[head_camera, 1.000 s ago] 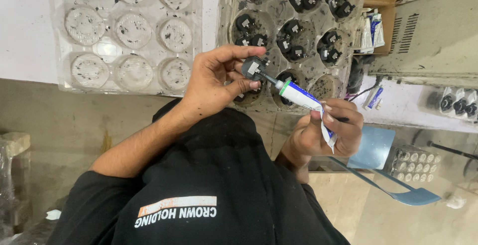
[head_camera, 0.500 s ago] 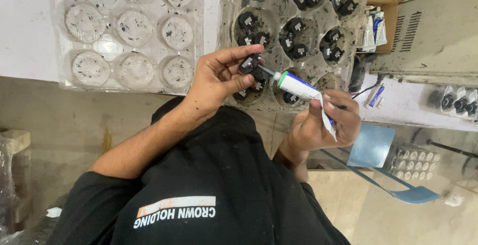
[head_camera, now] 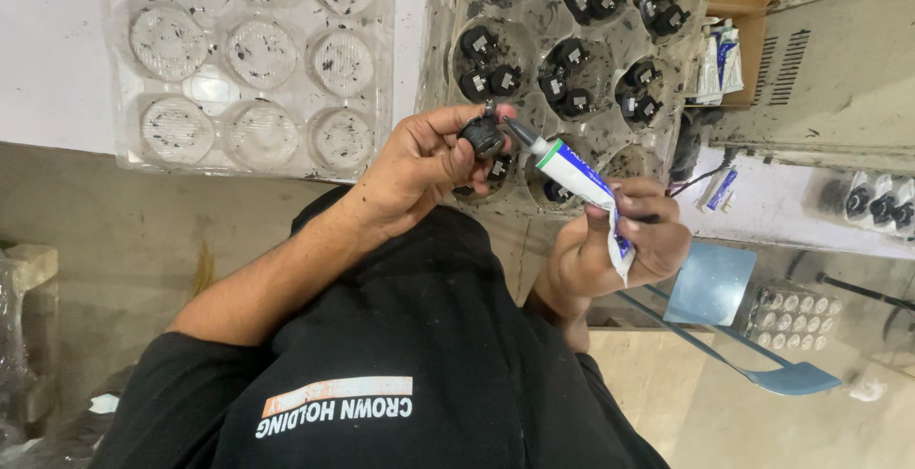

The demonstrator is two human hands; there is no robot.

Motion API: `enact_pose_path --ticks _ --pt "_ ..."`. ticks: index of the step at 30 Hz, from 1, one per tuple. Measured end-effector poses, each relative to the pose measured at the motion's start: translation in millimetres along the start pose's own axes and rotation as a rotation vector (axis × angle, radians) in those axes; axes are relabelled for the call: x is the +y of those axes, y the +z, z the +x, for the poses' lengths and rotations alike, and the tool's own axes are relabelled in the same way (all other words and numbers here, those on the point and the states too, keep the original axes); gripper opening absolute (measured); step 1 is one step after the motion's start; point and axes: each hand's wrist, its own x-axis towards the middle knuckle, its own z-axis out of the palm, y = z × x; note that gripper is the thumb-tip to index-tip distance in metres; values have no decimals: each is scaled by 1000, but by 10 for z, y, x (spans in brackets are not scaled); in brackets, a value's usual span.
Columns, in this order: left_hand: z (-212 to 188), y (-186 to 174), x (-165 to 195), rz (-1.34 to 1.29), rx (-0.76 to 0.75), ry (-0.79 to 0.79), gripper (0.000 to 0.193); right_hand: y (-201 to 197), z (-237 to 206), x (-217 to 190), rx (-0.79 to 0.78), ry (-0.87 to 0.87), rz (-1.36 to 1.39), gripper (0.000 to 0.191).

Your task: The person holds a black rotor-like component in one hand and squeezes adhesive from a tube onto its hub, rotating the part to apply the adhesive around it, then places the finished part into a tray with similar parts and picks up the next one. They occasionally wipe the tube nozzle with a cloth and continue applying adhesive to more parts.

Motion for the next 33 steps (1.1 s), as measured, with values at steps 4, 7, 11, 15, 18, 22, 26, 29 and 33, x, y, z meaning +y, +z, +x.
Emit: enact_pose_path --ticks 4,7,11,15,18,22,26,29,33 --pt "5 6 -1 2 -12 -5 46 6 3 7 -58 -12 -50 37" --pt "9 -1 3 -1 -15 -6 46 -9 -3 24 -92 -32 -100 40" --pt "37 -15 -4 14 -1 -2 47 -51 -1 25 -119 -23 -125 38" --pt "63 -21 -11 3 4 -12 47 -56 45 12 -153 -43 -119 36" --pt "86 -22 -19 16 20 -23 46 -17 12 -64 -94 65 -132 36" --pt "116 -37 -31 21 18 -33 47 14 48 -74 -105 27 -137 35" --pt "127 -52 -52 5 -1 -43 48 -18 101 -54 -133 9 -150 38" --pt "172 -31 -79 -60 -6 -33 46 -105 167 -9 -169 2 -178 42" --pt "326 20 -85 267 138 176 41 -348 316 77 -24 61 -34 39"
